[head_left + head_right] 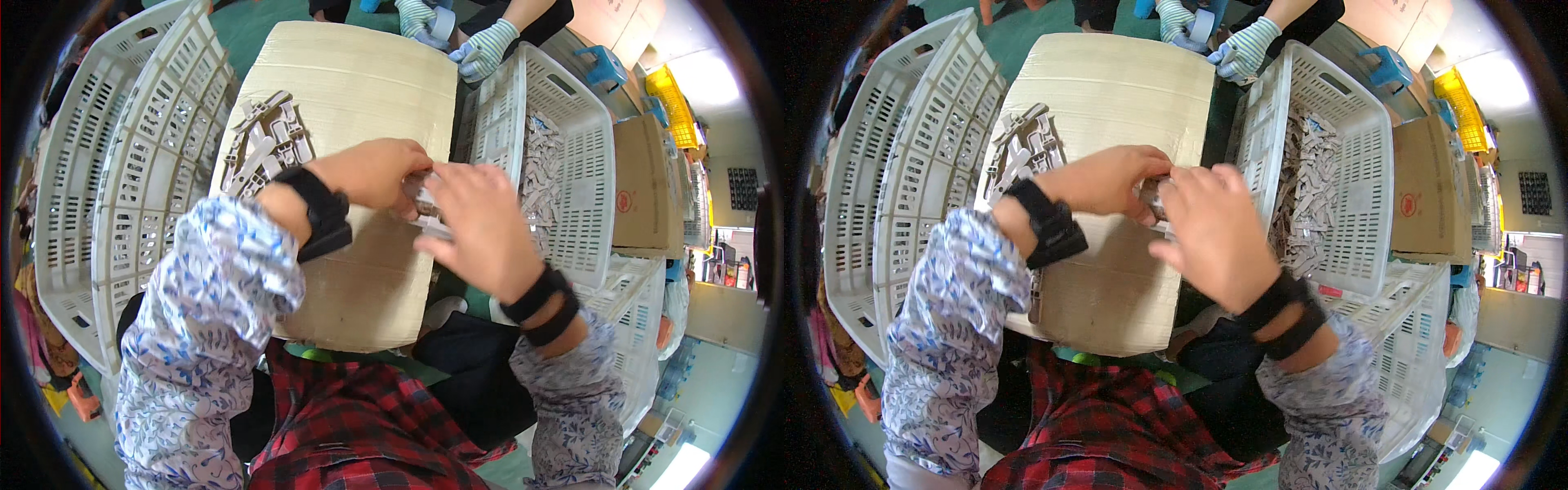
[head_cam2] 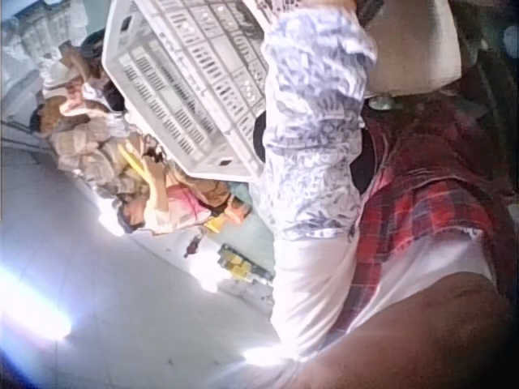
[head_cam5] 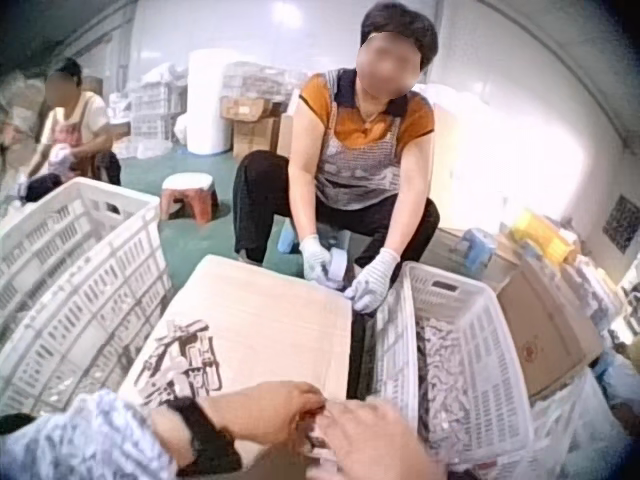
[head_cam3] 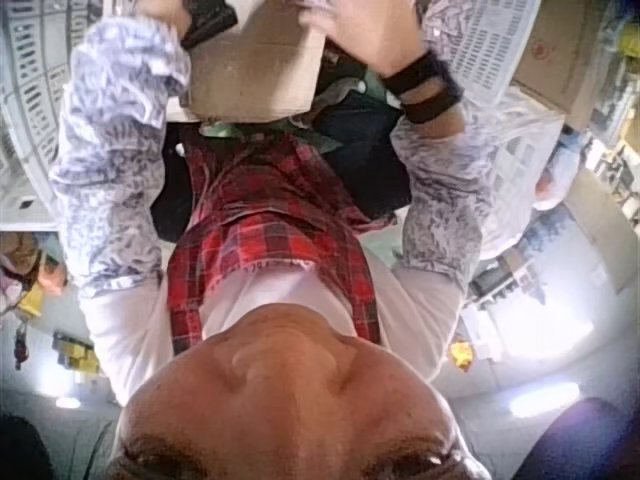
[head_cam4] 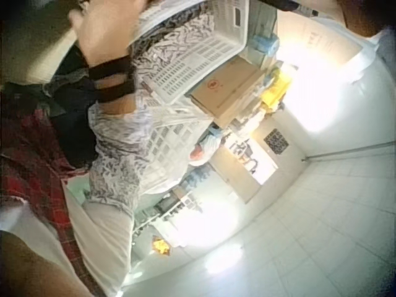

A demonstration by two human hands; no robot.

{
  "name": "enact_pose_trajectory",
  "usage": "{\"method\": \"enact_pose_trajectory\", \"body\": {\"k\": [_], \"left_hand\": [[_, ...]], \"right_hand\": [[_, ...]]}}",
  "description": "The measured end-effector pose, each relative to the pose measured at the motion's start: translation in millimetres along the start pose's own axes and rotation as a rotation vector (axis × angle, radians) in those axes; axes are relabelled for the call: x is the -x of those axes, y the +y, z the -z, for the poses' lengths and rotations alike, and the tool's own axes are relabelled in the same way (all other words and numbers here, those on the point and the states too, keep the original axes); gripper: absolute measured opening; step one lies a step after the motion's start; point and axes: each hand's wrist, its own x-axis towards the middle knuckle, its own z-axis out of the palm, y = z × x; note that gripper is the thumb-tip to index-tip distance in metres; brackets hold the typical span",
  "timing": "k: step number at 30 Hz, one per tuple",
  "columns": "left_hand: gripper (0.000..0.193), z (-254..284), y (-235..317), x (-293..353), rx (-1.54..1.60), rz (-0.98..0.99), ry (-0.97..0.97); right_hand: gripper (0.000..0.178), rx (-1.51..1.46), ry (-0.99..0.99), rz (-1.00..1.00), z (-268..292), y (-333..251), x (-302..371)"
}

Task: The person is seen picking up small grey plastic parts from a crate and lining them up on a cardboard-covered table to assemble them into a circular base unit.

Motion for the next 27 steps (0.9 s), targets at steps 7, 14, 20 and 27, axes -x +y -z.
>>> {"method": "enact_pose_trajectory", "body": {"k": [7, 14, 20, 27], "left_hand": [[0.075, 6.6, -7.5, 4.3, -0.151, -0.043, 0.342], [0.082, -38.6, 10.8, 12.0, -0.421, 0.036, 0.431], [0.076, -28.2, -7.3, -8.8, -0.364, 0.075, 0.431], [0.072, -33.2, 8.6, 22.3, -0.287, 0.039, 0.319]], "right_hand": [[0.063, 0.195, -0.085, -0.161, -35.4, 24.7, -24.2], [0.073, -0.154, -0.485, -0.343, -30.3, 89.4, -67.0], [0.077, -0.391, -0.641, -0.487, -23.9, 93.1, -79.2], [0.07, -0.402, -0.639, -0.421, -31.5, 60.5, -54.4]]}}
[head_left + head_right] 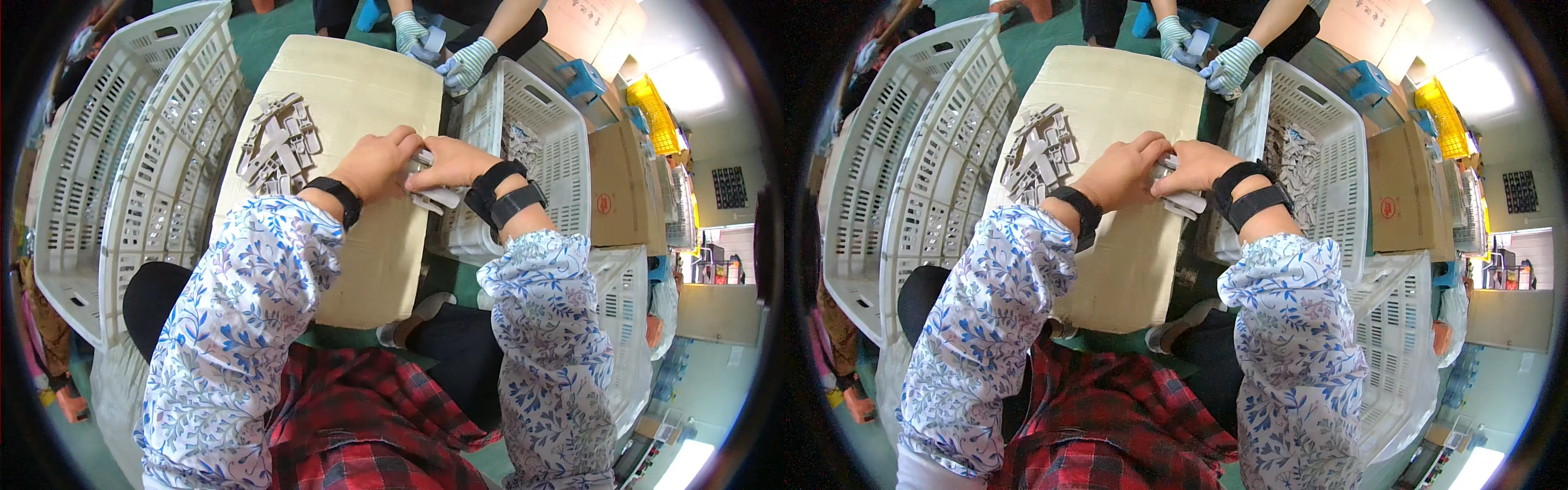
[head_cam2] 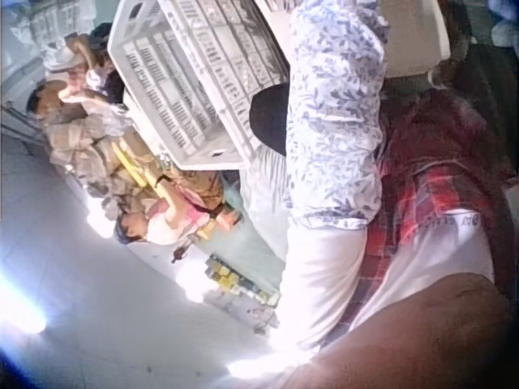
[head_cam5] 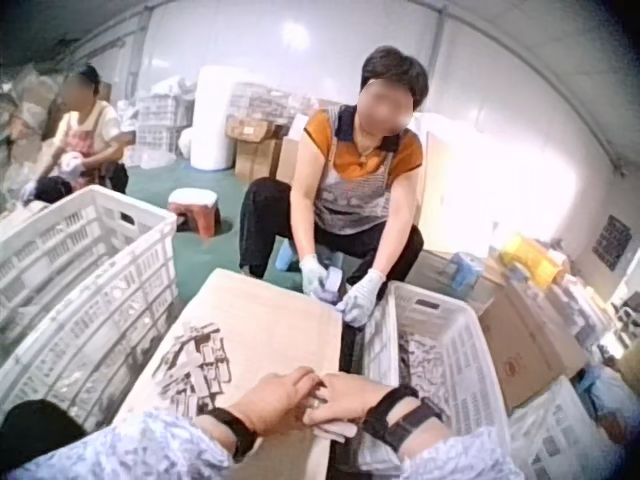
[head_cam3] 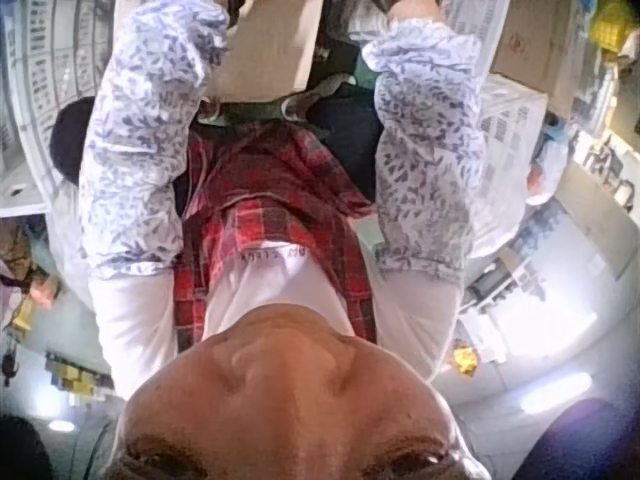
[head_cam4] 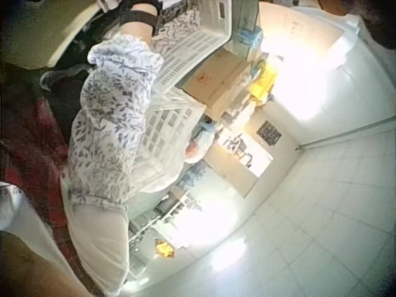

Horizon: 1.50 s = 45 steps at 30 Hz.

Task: The person is seen picking up small grey plastic parts from a crate and lining them up on a cardboard-covered table to assemble them into a circular base unit.

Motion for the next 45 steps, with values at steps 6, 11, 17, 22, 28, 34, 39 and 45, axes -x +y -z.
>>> {"method": "enact_pose_trajectory", "body": {"k": [6, 11, 17, 22, 28, 34, 39, 45], "left_hand": [[0.072, 10.4, 35.8, 59.8, 0.17, -0.016, -0.178], [0.087, 27.8, 64.9, 115.3, 0.325, -0.008, -0.411], [0.091, 26.2, 54.3, 82.4, 0.262, -0.07, -0.597], [0.095, 35.7, 52.3, 70.9, 0.235, 0.048, -0.716], [0.073, 41.1, 70.0, 102.8, -0.039, -0.331, -0.111], [0.07, 20.3, 49.6, 56.7, 0.092, -0.167, -0.065], [0.073, 34.9, 13.2, -5.1, 0.323, 0.036, -0.596], [0.066, 28.4, -12.1, -17.4, 0.275, -0.162, -0.282]], "right_hand": [[0.056, -0.162, -0.139, 0.11, -50.0, -19.5, 49.2], [0.07, -0.355, -0.237, 0.148, -96.1, -54.5, 96.9], [0.064, 0.173, 0.599, 0.225, -111.7, -74.2, 148.1], [0.072, 0.36, 0.603, 0.279, -137.0, -75.6, 152.6], [0.061, -0.028, 0.364, 0.363, -81.6, -20.9, 101.5], [0.049, -0.303, 0.137, 0.253, -44.5, 20.9, 54.0], [0.054, 0.289, 0.622, 0.496, -45.2, -17.2, 91.2], [0.072, 0.48, 0.602, 0.296, -53.5, -32.7, 75.2]]}}
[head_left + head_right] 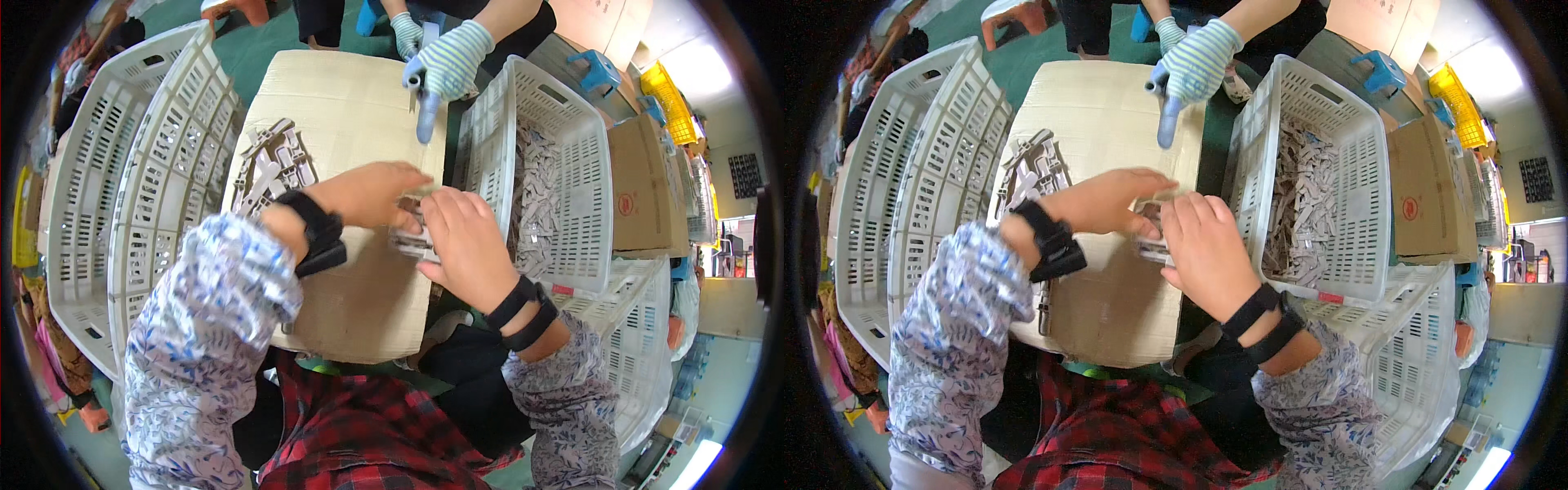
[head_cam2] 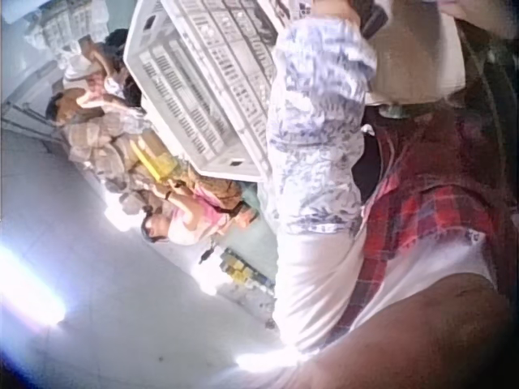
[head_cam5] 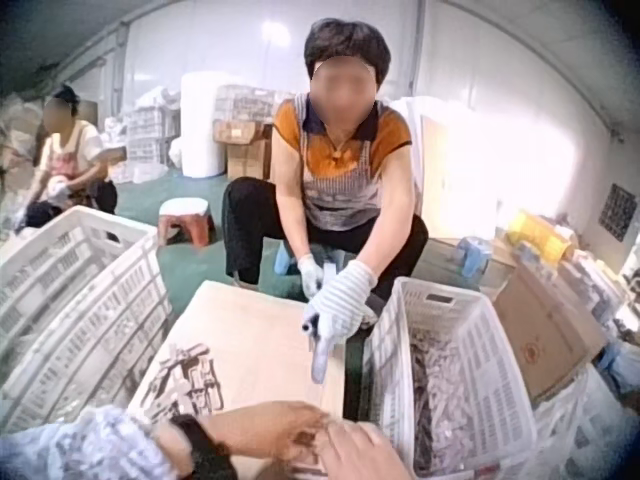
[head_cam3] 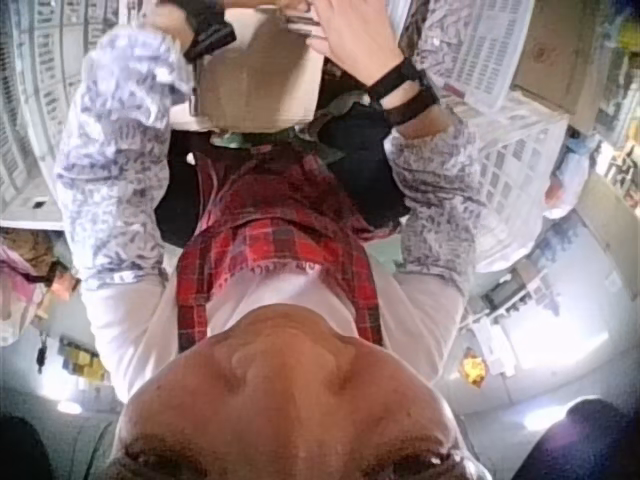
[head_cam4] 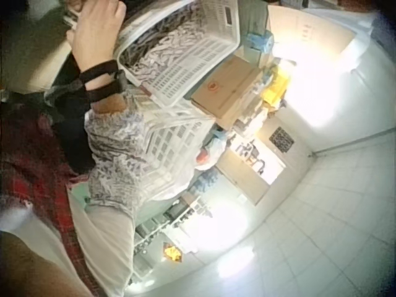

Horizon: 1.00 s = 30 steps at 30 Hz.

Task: The person is seen picking up small grey plastic parts from a crate and lining them up on a cardboard-covered table to assemble them into a circular base unit.

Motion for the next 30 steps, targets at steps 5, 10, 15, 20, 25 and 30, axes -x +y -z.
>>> {"method": "enact_pose_trajectory", "body": {"k": [5, 10, 15, 20, 25, 30], "left_hand": [[0.081, -24.0, 36.0, 30.7, -0.264, -0.029, 0.319], [0.089, -46.6, 20.8, 9.1, -0.404, 0.118, 0.395], [0.079, -49.6, 2.3, 9.3, -0.281, 0.21, 0.388], [0.074, -45.5, 6.0, 12.0, -0.325, 0.136, 0.385], [0.07, -47.9, 20.2, 31.0, -0.184, 0.225, 0.223], [0.077, -41.5, 57.6, 72.1, 0.039, 0.186, 0.167]], "right_hand": [[0.059, -0.383, -0.121, -0.02, -19.6, 68.9, -32.5], [0.059, -0.611, -0.492, -0.27, -16.4, 92.6, -60.2], [0.064, -0.071, -0.01, -0.09, -15.8, 50.1, -33.3], [0.066, 0.03, 0.093, -0.081, -13.9, 33.6, -19.8], [0.064, -0.05, -0.138, -0.092, -7.0, 23.3, -13.3], [0.053, -0.035, -0.249, -0.026, 6.5, -20.2, 5.6]]}}
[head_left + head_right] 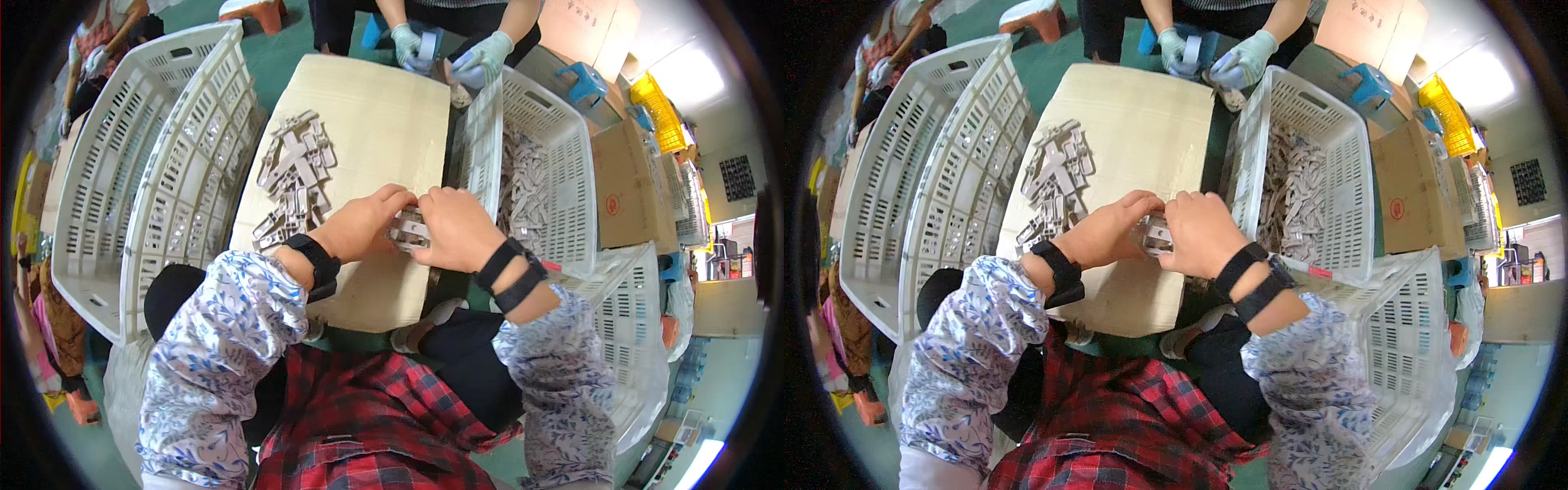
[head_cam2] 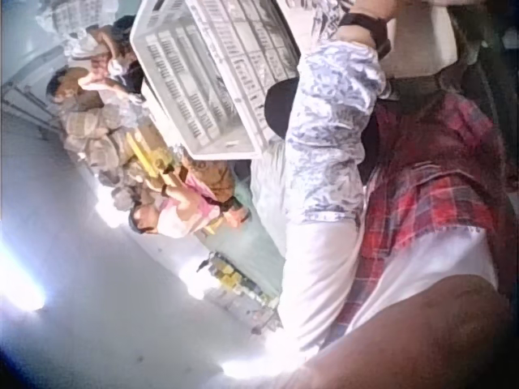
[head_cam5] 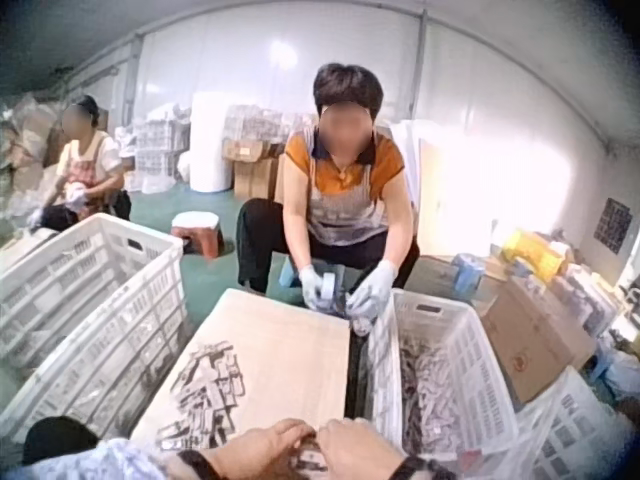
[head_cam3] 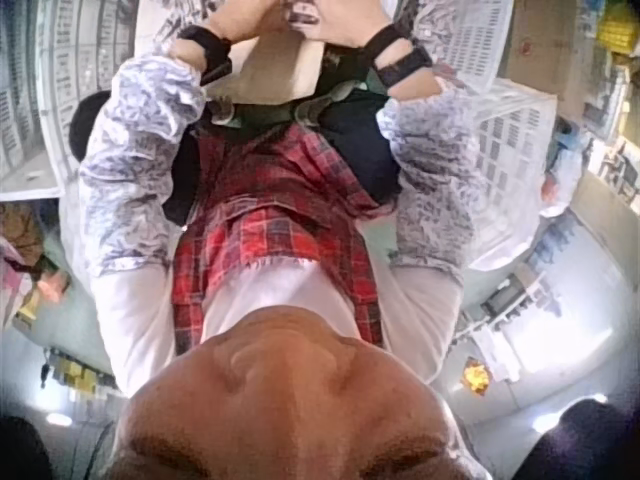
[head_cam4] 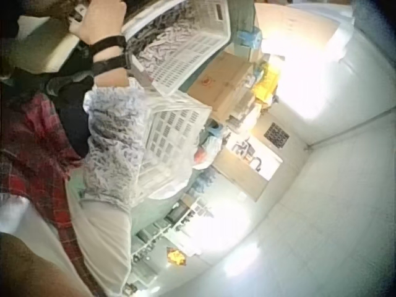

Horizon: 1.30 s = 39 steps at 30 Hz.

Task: The person is seen picking up small grey plastic parts from a crate and lining them up on a cardboard-covered table to assemble them into a circular base unit.

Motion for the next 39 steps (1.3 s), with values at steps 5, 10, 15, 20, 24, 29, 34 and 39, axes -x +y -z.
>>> {"method": "enact_pose_trajectory", "body": {"k": [5, 10, 15, 20, 24, 29, 34, 39], "left_hand": [[0.078, 7.9, -4.7, -2.2, 0.079, -0.045, -0.105], [0.079, 14.2, 3.4, -4.2, 0.164, 0.037, -0.261], [0.082, 9.7, -29.3, -12.7, 0.419, 0.183, -0.264], [0.08, 28.7, -55.4, -39.2, 0.422, 0.202, -0.36], [0.082, 33.6, -68.4, -62.6, 0.575, 0.257, -0.484], [0.066, 31.0, -69.6, -70.7, 0.202, 0.294, -0.047], [0.07, 19.2, -9.0, -55.2, -0.277, -0.263, 0.154], [0.078, -7.9, -36.8, -88.7, -0.288, -0.267, 0.351]], "right_hand": [[0.039, -0.094, -0.007, -0.005, 0.3, 10.5, -5.6], [0.041, -0.196, -0.075, -0.04, -4.6, 16.6, 1.9], [0.052, -0.416, -0.152, -0.092, -9.3, 39.9, -22.2], [0.063, -0.133, 0.236, 0.027, -12.8, 18.9, -11.1], [0.063, 0.05, 0.366, 0.062, -9.2, -3.7, 6.7], [0.062, -0.187, 0.213, -0.06, -15.0, 38.2, -28.4], [0.055, -0.608, -0.109, -0.087, -7.4, 101.4, -66.0], [0.053, -0.723, -0.203, -0.192, -0.8, 138.3, -87.1]]}}
